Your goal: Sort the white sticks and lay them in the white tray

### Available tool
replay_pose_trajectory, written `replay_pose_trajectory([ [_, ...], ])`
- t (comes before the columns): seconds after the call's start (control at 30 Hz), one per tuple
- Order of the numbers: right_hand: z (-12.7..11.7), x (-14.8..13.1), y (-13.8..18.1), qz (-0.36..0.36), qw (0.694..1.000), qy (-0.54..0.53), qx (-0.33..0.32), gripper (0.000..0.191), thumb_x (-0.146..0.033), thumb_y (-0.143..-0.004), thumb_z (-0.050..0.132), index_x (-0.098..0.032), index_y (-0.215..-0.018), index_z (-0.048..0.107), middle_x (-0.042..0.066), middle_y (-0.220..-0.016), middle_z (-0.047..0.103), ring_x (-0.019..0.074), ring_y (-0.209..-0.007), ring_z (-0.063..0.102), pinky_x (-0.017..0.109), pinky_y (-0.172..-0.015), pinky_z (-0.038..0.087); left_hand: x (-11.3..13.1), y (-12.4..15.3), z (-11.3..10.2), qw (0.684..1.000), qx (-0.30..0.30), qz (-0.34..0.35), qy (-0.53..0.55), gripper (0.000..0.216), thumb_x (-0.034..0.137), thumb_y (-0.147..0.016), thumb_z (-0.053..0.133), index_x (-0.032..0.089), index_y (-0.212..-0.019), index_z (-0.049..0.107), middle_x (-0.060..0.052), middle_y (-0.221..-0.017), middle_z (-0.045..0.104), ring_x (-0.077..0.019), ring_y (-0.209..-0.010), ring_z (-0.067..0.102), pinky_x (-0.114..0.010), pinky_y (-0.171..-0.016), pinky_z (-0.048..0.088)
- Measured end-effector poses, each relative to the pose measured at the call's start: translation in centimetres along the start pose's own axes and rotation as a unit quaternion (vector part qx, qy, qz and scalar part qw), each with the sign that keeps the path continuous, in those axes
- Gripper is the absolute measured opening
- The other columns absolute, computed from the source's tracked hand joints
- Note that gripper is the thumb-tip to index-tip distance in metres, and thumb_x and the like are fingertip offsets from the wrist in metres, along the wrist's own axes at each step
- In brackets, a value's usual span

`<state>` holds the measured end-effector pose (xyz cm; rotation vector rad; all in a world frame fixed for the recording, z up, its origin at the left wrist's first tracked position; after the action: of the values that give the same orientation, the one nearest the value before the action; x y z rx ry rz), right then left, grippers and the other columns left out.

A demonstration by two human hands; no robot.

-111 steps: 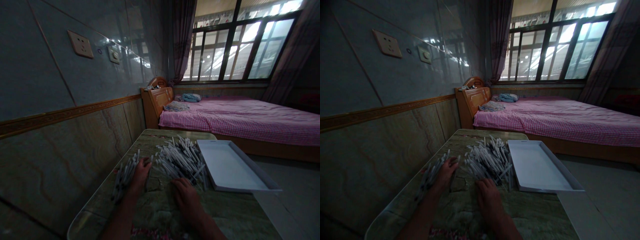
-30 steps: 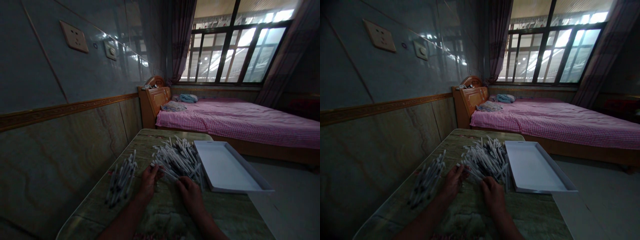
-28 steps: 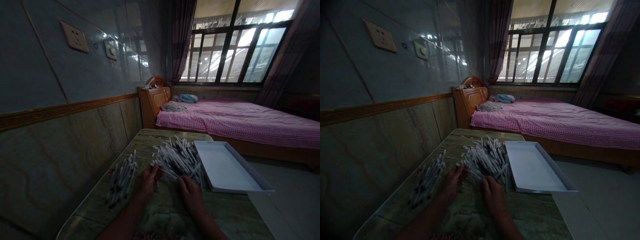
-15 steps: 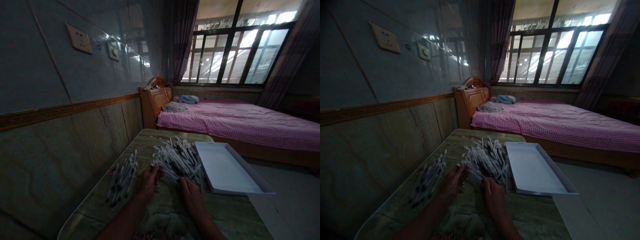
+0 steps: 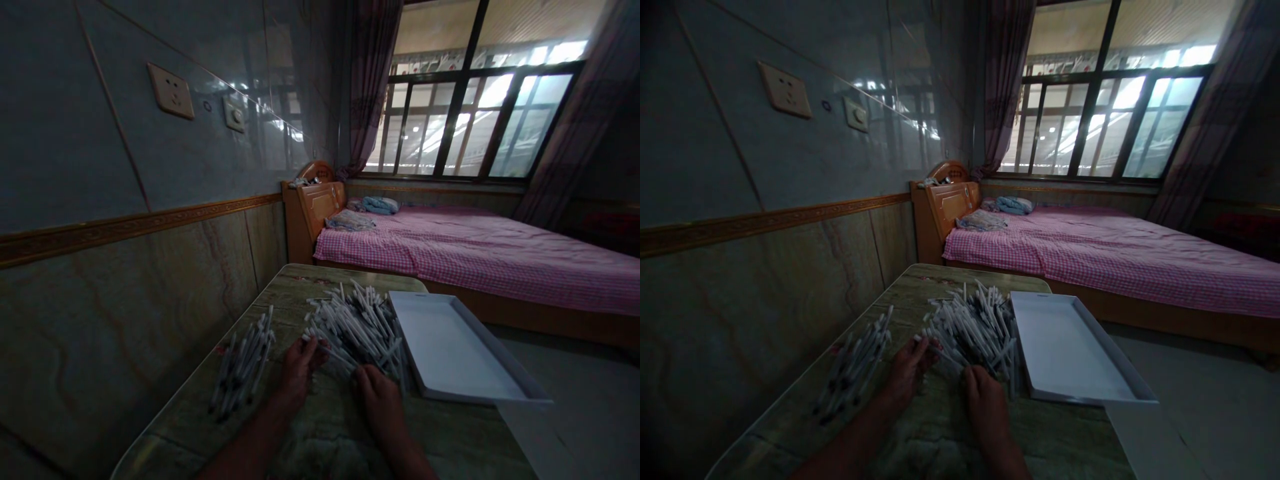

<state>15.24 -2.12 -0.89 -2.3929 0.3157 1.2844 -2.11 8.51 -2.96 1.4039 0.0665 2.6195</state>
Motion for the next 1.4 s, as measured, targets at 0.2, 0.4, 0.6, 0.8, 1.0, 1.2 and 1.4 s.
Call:
replay_pose_trajectory([
  [0.2, -0.2, -0.1, -0.1, -0.014, 1.000, -0.010, 0.006, 0.039, -0.050, -0.090, 0.044, -0.022, -0.082, 0.070, 0.003, -0.070, 0.070, 0.0204, -0.066, 0.067, 0.026, -0.060, 0.045, -0.1, -0.1, 0.2, 1.000, -0.003, 0.001, 0.004, 0.048, 0.045, -0.049, 0.092, 0.015, -0.077, 0.066, -0.003, -0.073, 0.075, -0.0161, -0.066, 0.072, -0.024, -0.059, 0.058],
  [0.4, -0.1, -0.1, -0.2, -0.002, 1.000, -0.004, 0.001, 0.046, -0.050, -0.093, 0.037, -0.024, -0.066, 0.063, 0.002, -0.063, 0.068, 0.0190, -0.059, 0.064, 0.026, -0.055, 0.041, -0.4, 0.1, 0.4, 1.000, 0.004, -0.017, 0.005, 0.049, 0.045, -0.047, 0.092, 0.015, -0.076, 0.065, -0.002, -0.071, 0.076, -0.0167, -0.064, 0.072, -0.024, -0.057, 0.058],
  [0.6, -0.3, 0.4, -0.2, 0.001, 1.000, 0.000, -0.001, 0.032, -0.043, -0.088, 0.047, -0.023, -0.085, 0.071, 0.004, -0.073, 0.073, 0.0215, -0.069, 0.069, 0.028, -0.062, 0.046, -0.4, -0.2, -0.4, 0.999, 0.033, -0.008, 0.013, 0.042, 0.038, -0.053, 0.091, 0.015, -0.078, 0.066, -0.002, -0.071, 0.076, -0.0159, -0.063, 0.072, -0.024, -0.057, 0.059],
  [0.8, -2.2, 0.2, -1.0, -0.041, 0.997, 0.043, 0.042, 0.026, -0.038, -0.087, 0.051, -0.022, -0.089, 0.071, 0.007, -0.091, 0.073, 0.0234, -0.084, 0.069, 0.031, -0.074, 0.050, 0.3, -0.6, -1.0, 0.998, 0.060, -0.001, 0.008, 0.029, 0.031, -0.064, 0.086, 0.016, -0.074, 0.064, -0.002, -0.071, 0.075, -0.0146, -0.061, 0.072, -0.023, -0.057, 0.058],
  [1.0, -3.0, -0.2, -0.8, -0.076, 0.991, 0.072, 0.086, 0.030, -0.037, -0.091, 0.047, -0.020, -0.105, 0.068, 0.009, -0.105, 0.070, 0.0227, -0.091, 0.068, 0.033, -0.079, 0.052, -0.1, 0.0, 0.2, 1.000, 0.001, -0.004, 0.001, 0.046, 0.040, -0.052, 0.091, 0.018, -0.080, 0.062, -0.002, -0.073, 0.075, -0.0178, -0.067, 0.073, -0.026, -0.058, 0.059],
  [1.2, -1.2, -1.7, 0.2, -0.132, 0.984, 0.121, 0.013, 0.038, -0.038, -0.099, 0.035, -0.023, -0.107, 0.070, 0.007, -0.104, 0.074, 0.0206, -0.096, 0.069, 0.030, -0.083, 0.050, -0.2, 0.7, 1.1, 0.999, -0.021, -0.032, -0.009, 0.051, 0.045, -0.049, 0.091, 0.018, -0.079, 0.058, -0.002, -0.075, 0.075, -0.0204, -0.072, 0.074, -0.027, -0.061, 0.059],
  [1.4, 0.4, -0.6, -0.3, -0.096, 0.974, 0.199, -0.053, 0.037, -0.037, -0.098, 0.039, -0.024, -0.097, 0.073, 0.005, -0.086, 0.077, 0.0207, -0.076, 0.072, 0.026, -0.065, 0.047, -0.8, 1.3, 1.9, 0.997, -0.042, -0.064, -0.023, 0.048, 0.044, -0.054, 0.089, 0.019, -0.082, 0.059, -0.003, -0.076, 0.074, -0.0229, -0.074, 0.075, -0.029, -0.062, 0.060],
])
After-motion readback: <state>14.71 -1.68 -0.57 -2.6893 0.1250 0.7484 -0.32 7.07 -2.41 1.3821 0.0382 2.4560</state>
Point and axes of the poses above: each hand's wrist, its own y-axis away from the middle knuckle, its own z-axis out of the palm, x = y × z, the point moved 8 cm from there along -y, towards the middle knuckle
